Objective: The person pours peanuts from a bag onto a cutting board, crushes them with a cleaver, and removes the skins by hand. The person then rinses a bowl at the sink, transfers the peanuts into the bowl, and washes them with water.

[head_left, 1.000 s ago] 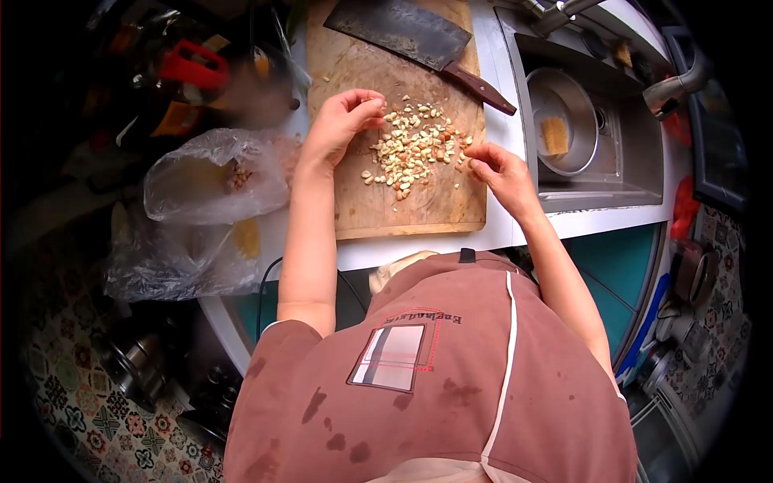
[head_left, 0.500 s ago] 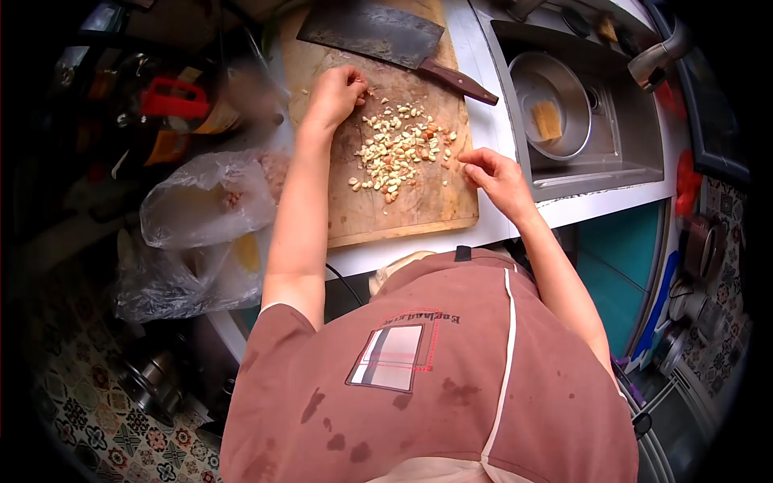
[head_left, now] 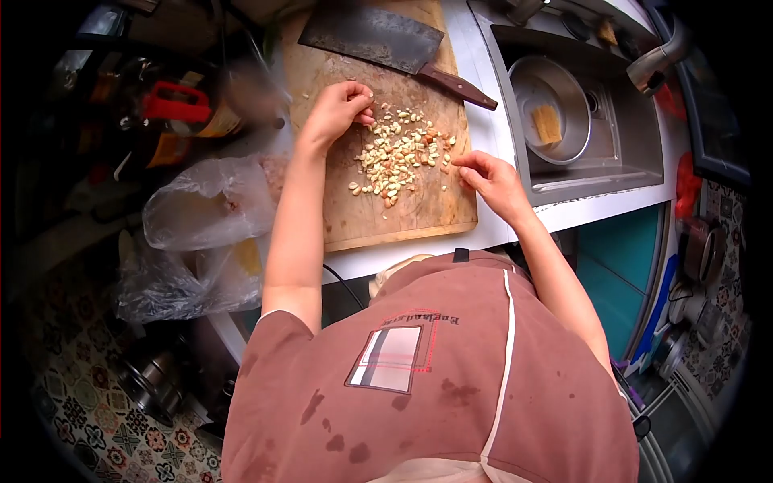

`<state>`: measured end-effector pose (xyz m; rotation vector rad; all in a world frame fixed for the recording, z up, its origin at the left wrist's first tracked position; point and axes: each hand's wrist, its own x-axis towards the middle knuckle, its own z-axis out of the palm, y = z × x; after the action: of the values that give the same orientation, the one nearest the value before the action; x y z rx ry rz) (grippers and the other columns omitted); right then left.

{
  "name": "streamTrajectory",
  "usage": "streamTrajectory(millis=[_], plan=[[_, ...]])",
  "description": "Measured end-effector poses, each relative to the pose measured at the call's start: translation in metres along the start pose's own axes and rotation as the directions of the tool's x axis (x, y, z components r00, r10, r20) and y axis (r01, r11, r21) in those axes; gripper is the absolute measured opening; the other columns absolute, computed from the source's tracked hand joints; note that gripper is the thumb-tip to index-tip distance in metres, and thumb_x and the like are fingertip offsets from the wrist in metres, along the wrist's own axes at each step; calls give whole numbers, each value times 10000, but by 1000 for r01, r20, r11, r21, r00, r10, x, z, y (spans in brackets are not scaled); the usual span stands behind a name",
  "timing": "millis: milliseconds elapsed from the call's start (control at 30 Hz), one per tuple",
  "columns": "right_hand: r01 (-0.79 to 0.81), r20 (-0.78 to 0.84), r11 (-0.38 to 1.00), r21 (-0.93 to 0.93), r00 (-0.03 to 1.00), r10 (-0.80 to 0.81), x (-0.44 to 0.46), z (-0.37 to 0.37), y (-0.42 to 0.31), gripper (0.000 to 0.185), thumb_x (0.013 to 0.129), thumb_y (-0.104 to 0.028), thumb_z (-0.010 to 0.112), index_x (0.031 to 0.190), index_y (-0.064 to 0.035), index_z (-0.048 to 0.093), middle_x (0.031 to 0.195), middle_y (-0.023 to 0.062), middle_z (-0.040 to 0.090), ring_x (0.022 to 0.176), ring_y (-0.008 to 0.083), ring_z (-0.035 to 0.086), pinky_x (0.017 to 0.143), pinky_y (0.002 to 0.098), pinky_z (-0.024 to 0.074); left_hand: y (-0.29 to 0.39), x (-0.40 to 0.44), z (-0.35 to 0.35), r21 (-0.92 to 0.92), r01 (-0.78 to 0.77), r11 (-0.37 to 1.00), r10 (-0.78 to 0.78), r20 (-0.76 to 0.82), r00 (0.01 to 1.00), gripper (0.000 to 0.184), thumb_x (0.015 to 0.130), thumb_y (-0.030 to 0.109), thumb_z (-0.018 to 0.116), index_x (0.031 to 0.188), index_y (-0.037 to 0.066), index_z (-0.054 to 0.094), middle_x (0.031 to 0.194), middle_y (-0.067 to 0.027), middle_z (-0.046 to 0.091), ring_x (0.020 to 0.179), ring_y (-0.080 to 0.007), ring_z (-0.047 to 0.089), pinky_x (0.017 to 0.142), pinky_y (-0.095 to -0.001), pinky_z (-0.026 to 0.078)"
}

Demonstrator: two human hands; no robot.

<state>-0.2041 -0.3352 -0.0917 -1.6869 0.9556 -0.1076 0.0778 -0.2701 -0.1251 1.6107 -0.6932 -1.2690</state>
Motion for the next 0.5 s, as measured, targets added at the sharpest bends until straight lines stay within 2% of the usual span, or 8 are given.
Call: streamTrajectory(millis=[67, 167, 233, 333, 367, 400, 467, 500], plan=[[41, 10, 999, -20, 999, -41, 3, 1, -2, 192, 829, -96, 572, 1000, -29, 627, 806, 50, 655, 668, 90, 595, 659, 239, 484, -4, -26, 3, -320, 23, 947, -26, -7, 1000, 108, 861, 70, 570, 921, -18, 549, 797, -61, 611, 724, -118, 609, 647, -231, 526], [10, 63, 1000, -19, 998, -9, 6, 3, -20, 178, 864, -79, 551, 1015, -7, 611, 801, 4, 616, 690, 61, 554, 658, 208, 465, -11, -41, 2, -310, -10, 951, -17, -84, 996, 115, 862, 36, 549, 961, -19, 532, 828, -80, 605, 693, -125, 611, 634, -219, 533], [32, 55, 999, 0, 998, -32, 8, 6, -16, 183, 839, -86, 570, 1001, -17, 621, 810, 34, 644, 682, 82, 587, 657, 228, 479, -7, -51, 5, -313, -15, 949, -24, -121, 992, 135, 849, 10, 552, 977, -29, 532, 818, -87, 597, 682, -122, 605, 615, -211, 527], [39, 52, 999, 5, 998, -40, 7, 8, -18, 181, 830, -89, 577, 991, -22, 626, 811, 49, 656, 677, 93, 604, 654, 238, 486, -5, -48, 16, -186, -91, 978, 81, -61, 995, 170, 860, 30, 560, 1020, -23, 537, 824, -70, 601, 677, -103, 597, 630, -205, 526], [35, 54, 999, 3, 998, -35, 5, 9, -19, 179, 831, -89, 577, 989, -22, 626, 809, 49, 656, 676, 93, 604, 653, 238, 486, -3, -42, 21, -76, -103, 992, 100, -43, 994, 180, 862, 29, 557, 1035, -20, 545, 795, -54, 591, 671, -93, 588, 606, -198, 513], [26, 64, 1000, 12, 998, -27, 3, 9, -19, 175, 843, -83, 567, 995, -16, 621, 809, 35, 641, 679, 83, 585, 653, 227, 479, -2, -37, 26, 154, -166, 974, 176, -57, 983, 167, 845, 35, 567, 1005, -11, 565, 777, -69, 603, 676, -117, 597, 605, -230, 507], [8, 77, 1000, 27, 997, -10, -1, 8, -19, 169, 866, -72, 549, 1007, -6, 612, 809, 8, 611, 687, 63, 549, 653, 206, 465, 1, -28, 34, 577, -251, 777, 327, -28, 945, 143, 809, 47, 586, 945, 8, 606, 741, -101, 626, 684, -166, 614, 605, -294, 494], [13, 72, 1000, 6, 997, -13, -3, 5, -18, 169, 866, -73, 547, 1007, -6, 612, 813, 9, 612, 689, 65, 550, 654, 208, 466, 1, -23, 36, 659, -286, 695, 368, 16, 930, 141, 796, 57, 587, 927, 11, 608, 757, -118, 629, 698, -209, 613, 628, -318, 490]])
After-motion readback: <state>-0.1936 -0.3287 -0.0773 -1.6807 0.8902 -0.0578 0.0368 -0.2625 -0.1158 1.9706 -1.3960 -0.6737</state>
